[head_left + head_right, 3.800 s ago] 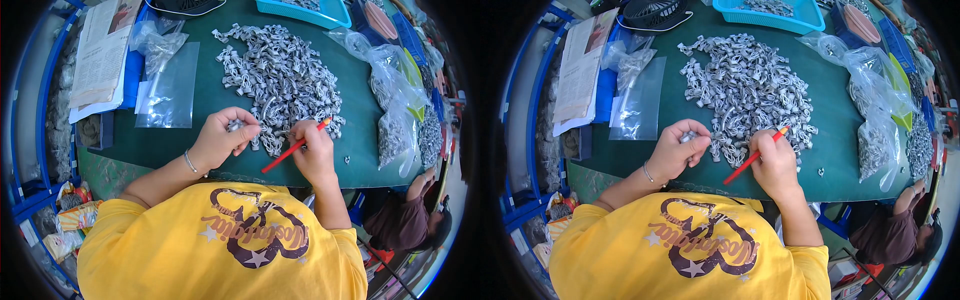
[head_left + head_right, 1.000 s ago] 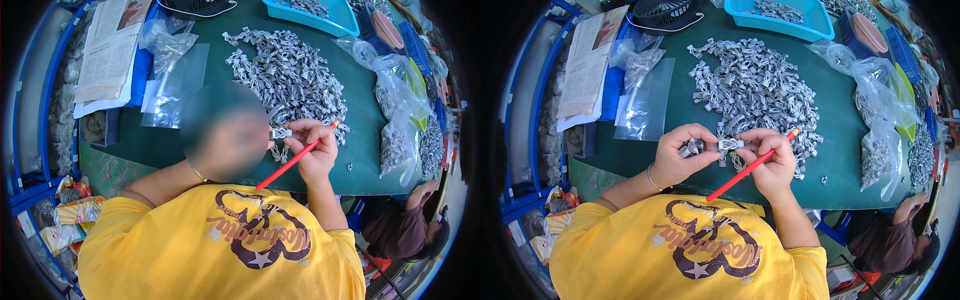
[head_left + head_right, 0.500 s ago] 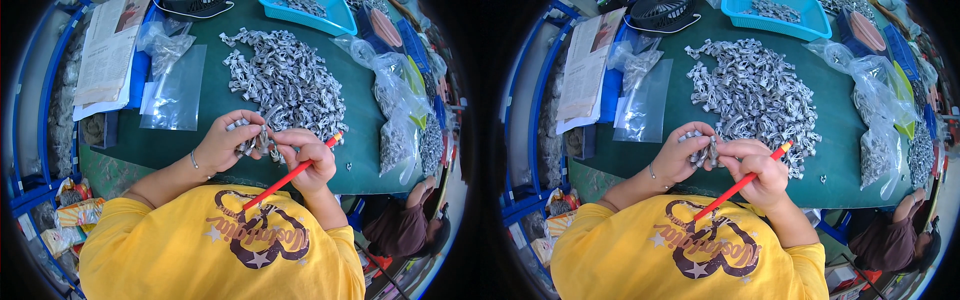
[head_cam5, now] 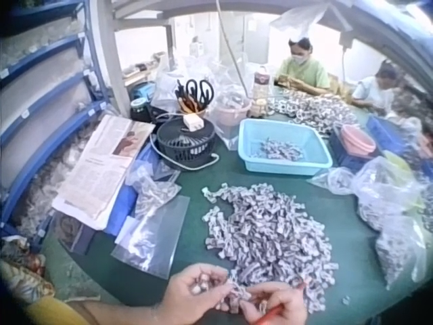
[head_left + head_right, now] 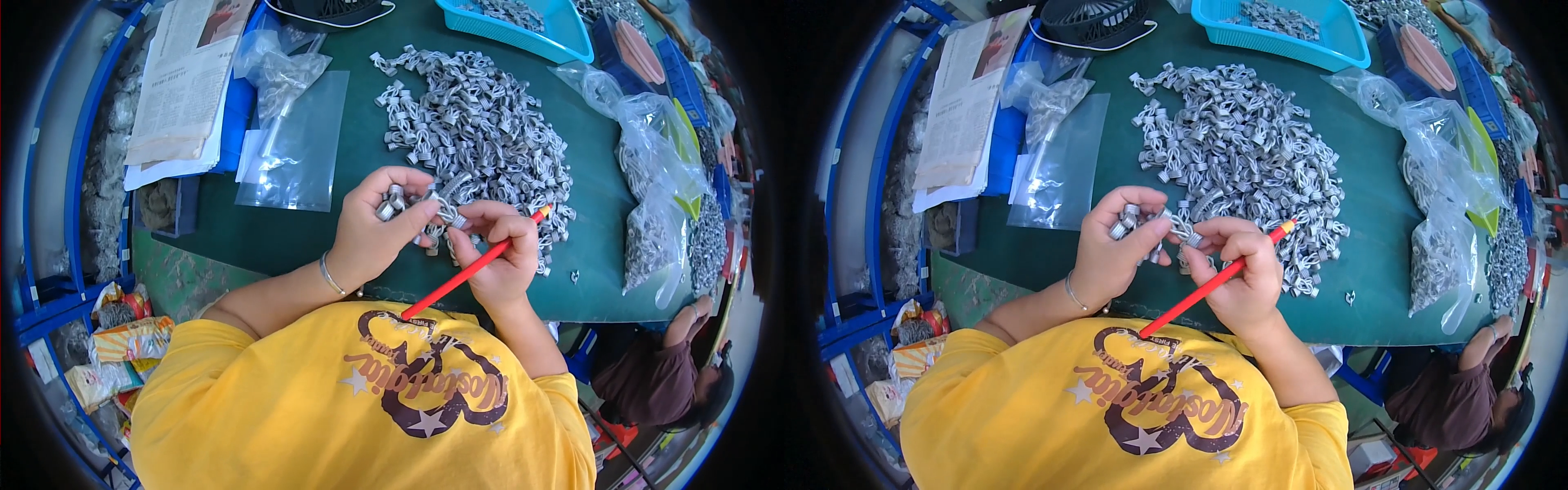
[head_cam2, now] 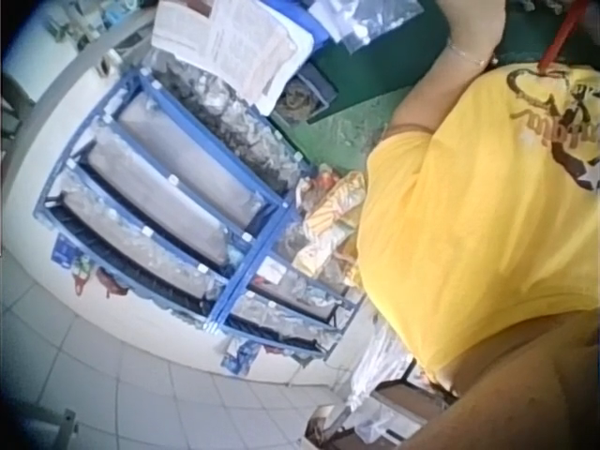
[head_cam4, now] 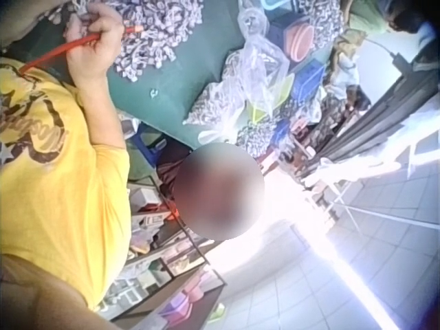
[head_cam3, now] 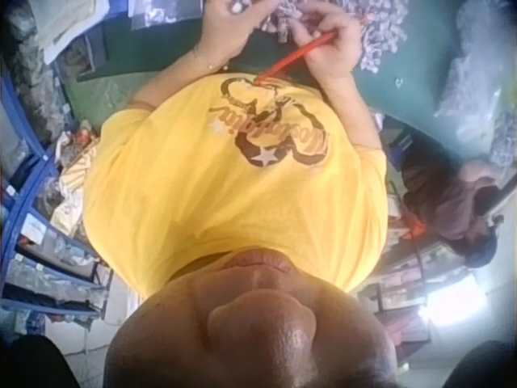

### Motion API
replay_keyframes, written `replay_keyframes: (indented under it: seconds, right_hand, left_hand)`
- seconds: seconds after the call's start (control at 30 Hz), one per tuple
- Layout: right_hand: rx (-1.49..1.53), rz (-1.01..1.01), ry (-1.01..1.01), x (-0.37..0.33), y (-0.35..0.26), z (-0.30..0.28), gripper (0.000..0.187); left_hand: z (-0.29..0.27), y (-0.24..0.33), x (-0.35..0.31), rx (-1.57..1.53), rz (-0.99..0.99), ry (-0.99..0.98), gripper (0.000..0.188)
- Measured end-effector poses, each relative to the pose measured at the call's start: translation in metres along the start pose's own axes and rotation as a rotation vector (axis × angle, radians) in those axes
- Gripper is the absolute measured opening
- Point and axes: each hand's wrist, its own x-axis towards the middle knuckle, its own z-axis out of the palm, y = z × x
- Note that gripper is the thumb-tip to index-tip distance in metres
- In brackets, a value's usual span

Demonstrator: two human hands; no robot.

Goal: The person assembles small metal components by hand, using a tool to push parts together and organizing the completed items on the workspace.

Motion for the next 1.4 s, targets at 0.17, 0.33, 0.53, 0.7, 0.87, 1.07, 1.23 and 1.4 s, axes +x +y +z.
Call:
replay_keyframes:
  seconds: [0.17, 0.33, 0.53, 0.7, 0.87, 1.07, 1.23, 1.4]
  right_hand:
    - [0.117, 0.039, 0.039, -0.002, 0.004, -0.003, 0.040]
    - [0.159, 0.037, 0.048, -0.004, 0.004, -0.003, 0.039]
    - [0.155, 0.032, 0.035, -0.004, 0.003, -0.004, 0.038]
    - [0.172, 0.050, 0.017, -0.003, 0.002, -0.005, 0.036]
    - [0.199, 0.127, 0.047, -0.001, -0.001, -0.011, 0.027]
    - [-0.277, 0.119, -0.144, 0.003, 0.007, -0.025, 0.023]
    - [-0.622, -0.160, -0.378, 0.010, 0.010, -0.018, 0.024]
    - [-0.576, -0.091, -0.241, 0.004, 0.008, -0.021, 0.023]
  left_hand:
    - [-0.001, 0.003, -0.004, 0.053, -0.012, -0.100, 0.022]
    - [-0.002, 0.001, -0.004, 0.028, 0.040, -0.139, 0.021]
    - [-0.002, -0.001, -0.006, 0.065, 0.075, -0.132, 0.020]
    - [-0.003, -0.005, -0.005, 0.084, 0.159, -0.147, 0.019]
    - [-0.013, 0.001, 0.001, -0.274, -0.014, -0.197, 0.011]
    - [-0.038, 0.003, 0.014, -0.505, -0.194, -0.189, 0.008]
    - [-0.031, 0.003, 0.012, -0.388, -0.260, -0.121, 0.010]
    - [-0.024, 0.002, 0.008, 0.151, -0.206, -0.138, 0.015]
